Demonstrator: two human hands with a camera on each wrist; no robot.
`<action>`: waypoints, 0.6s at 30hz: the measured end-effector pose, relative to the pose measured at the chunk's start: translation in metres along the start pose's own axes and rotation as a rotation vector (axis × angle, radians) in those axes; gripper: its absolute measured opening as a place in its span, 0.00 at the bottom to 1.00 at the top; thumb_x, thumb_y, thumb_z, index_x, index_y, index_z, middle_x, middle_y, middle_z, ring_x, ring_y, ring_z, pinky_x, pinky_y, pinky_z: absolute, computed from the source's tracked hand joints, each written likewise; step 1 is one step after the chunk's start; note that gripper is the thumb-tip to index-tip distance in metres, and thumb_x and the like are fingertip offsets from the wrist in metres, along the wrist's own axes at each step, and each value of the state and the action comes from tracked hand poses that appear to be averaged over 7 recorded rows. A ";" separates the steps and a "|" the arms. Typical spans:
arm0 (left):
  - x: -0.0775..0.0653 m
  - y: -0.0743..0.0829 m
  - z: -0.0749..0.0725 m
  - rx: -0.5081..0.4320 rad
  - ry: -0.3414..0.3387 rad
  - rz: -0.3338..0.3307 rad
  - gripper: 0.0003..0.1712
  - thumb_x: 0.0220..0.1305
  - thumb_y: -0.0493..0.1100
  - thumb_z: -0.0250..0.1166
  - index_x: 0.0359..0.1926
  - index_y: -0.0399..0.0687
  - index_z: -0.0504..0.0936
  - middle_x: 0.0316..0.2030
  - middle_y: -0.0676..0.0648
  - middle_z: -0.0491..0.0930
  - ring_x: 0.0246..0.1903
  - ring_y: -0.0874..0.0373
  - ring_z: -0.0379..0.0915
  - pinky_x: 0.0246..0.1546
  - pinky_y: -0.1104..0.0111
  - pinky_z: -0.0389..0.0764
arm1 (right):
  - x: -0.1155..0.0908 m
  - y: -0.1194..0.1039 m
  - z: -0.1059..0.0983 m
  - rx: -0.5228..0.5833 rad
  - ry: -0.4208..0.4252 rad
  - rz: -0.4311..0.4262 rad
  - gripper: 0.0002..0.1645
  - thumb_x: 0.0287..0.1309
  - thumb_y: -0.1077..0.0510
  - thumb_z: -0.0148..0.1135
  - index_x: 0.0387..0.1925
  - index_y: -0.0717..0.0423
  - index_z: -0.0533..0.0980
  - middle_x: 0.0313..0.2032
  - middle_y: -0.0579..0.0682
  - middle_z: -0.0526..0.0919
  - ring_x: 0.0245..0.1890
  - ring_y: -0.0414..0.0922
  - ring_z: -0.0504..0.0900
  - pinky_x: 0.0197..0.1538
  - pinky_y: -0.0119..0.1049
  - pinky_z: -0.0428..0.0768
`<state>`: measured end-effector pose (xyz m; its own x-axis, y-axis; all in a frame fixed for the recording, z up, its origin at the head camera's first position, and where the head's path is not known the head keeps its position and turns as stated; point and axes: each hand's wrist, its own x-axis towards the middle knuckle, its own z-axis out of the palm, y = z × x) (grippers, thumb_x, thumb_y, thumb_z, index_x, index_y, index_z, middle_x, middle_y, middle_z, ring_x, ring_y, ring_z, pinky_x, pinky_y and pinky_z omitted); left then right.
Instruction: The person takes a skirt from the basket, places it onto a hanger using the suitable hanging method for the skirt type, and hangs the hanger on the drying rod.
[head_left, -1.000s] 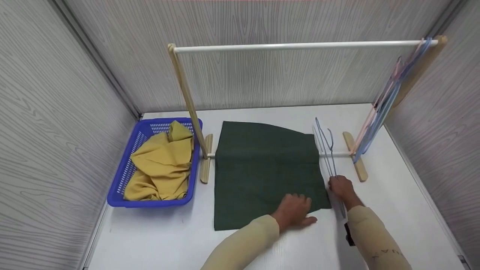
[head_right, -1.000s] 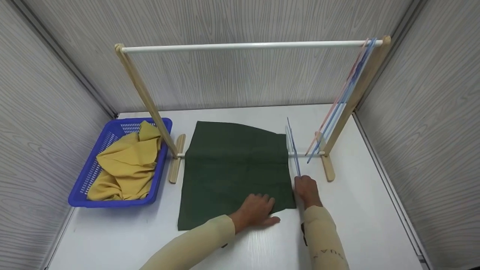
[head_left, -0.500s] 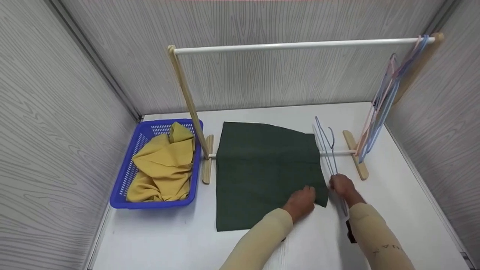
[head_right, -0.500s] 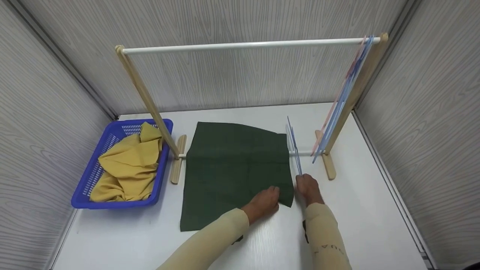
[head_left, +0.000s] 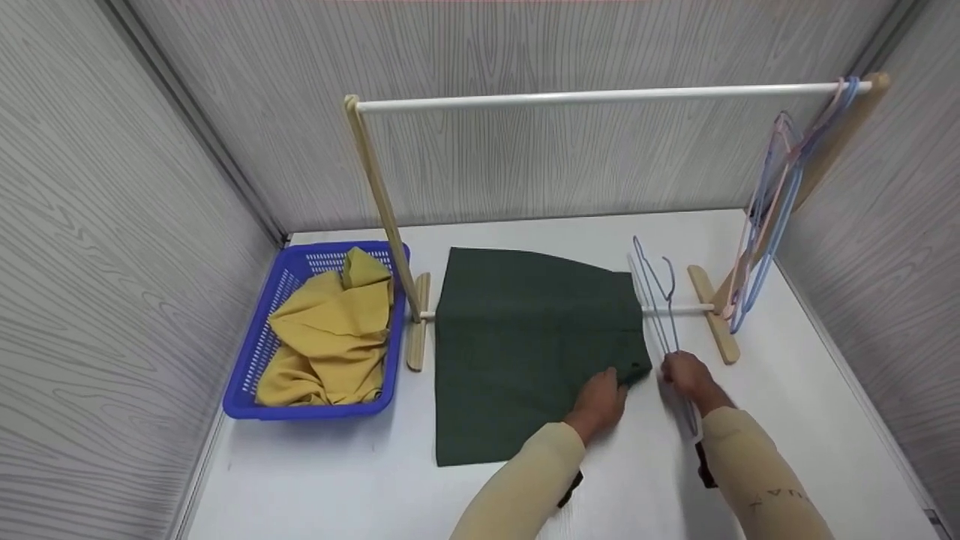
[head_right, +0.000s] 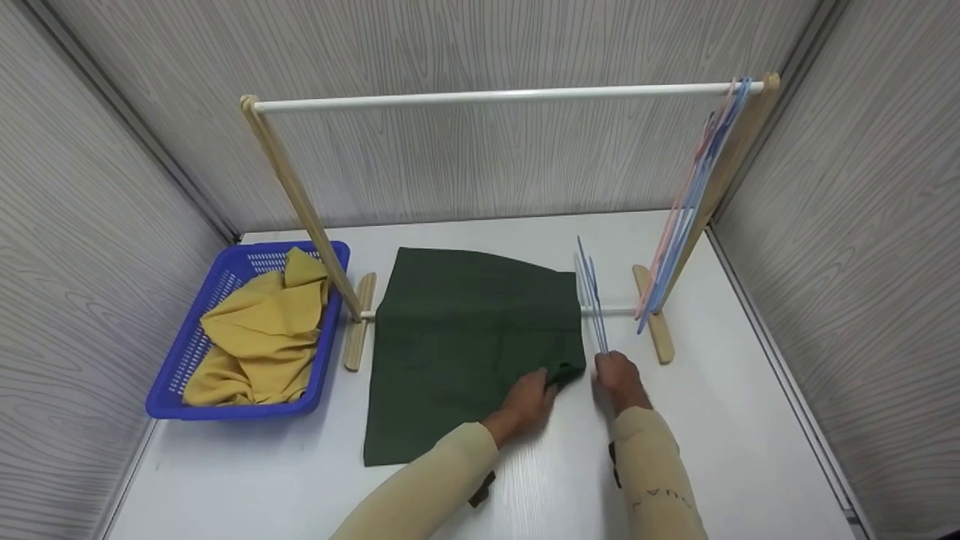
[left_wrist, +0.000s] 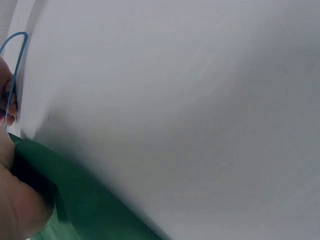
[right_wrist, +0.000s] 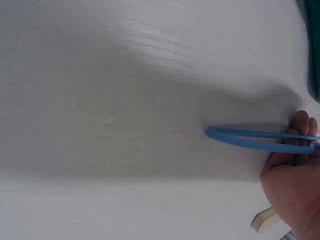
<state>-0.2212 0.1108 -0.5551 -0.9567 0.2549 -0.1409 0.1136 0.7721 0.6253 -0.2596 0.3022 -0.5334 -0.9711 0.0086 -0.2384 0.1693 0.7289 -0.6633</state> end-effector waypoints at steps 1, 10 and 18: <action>0.000 -0.001 -0.002 -0.023 -0.017 -0.001 0.26 0.77 0.49 0.51 0.69 0.42 0.68 0.63 0.45 0.75 0.64 0.55 0.71 0.62 0.64 0.73 | 0.001 0.000 0.001 -0.006 0.005 -0.007 0.15 0.64 0.57 0.40 0.22 0.52 0.66 0.23 0.47 0.70 0.24 0.44 0.66 0.32 0.37 0.65; -0.001 -0.009 -0.012 -0.198 -0.068 -0.023 0.28 0.79 0.48 0.45 0.71 0.37 0.65 0.69 0.41 0.69 0.70 0.49 0.64 0.68 0.61 0.66 | 0.003 -0.004 0.006 -0.056 0.031 0.005 0.17 0.67 0.54 0.38 0.35 0.63 0.69 0.33 0.59 0.76 0.33 0.54 0.74 0.39 0.44 0.71; -0.002 -0.006 -0.015 -0.363 0.021 -0.054 0.29 0.79 0.49 0.44 0.69 0.32 0.66 0.68 0.37 0.70 0.69 0.45 0.64 0.68 0.57 0.66 | 0.004 -0.025 -0.004 -0.235 0.175 -0.061 0.29 0.76 0.51 0.32 0.58 0.72 0.65 0.47 0.76 0.78 0.44 0.68 0.80 0.44 0.59 0.76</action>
<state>-0.2236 0.0972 -0.5470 -0.9645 0.2042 -0.1674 -0.0362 0.5259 0.8498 -0.2683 0.2872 -0.5149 -0.9960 0.0626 -0.0635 0.0856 0.8701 -0.4853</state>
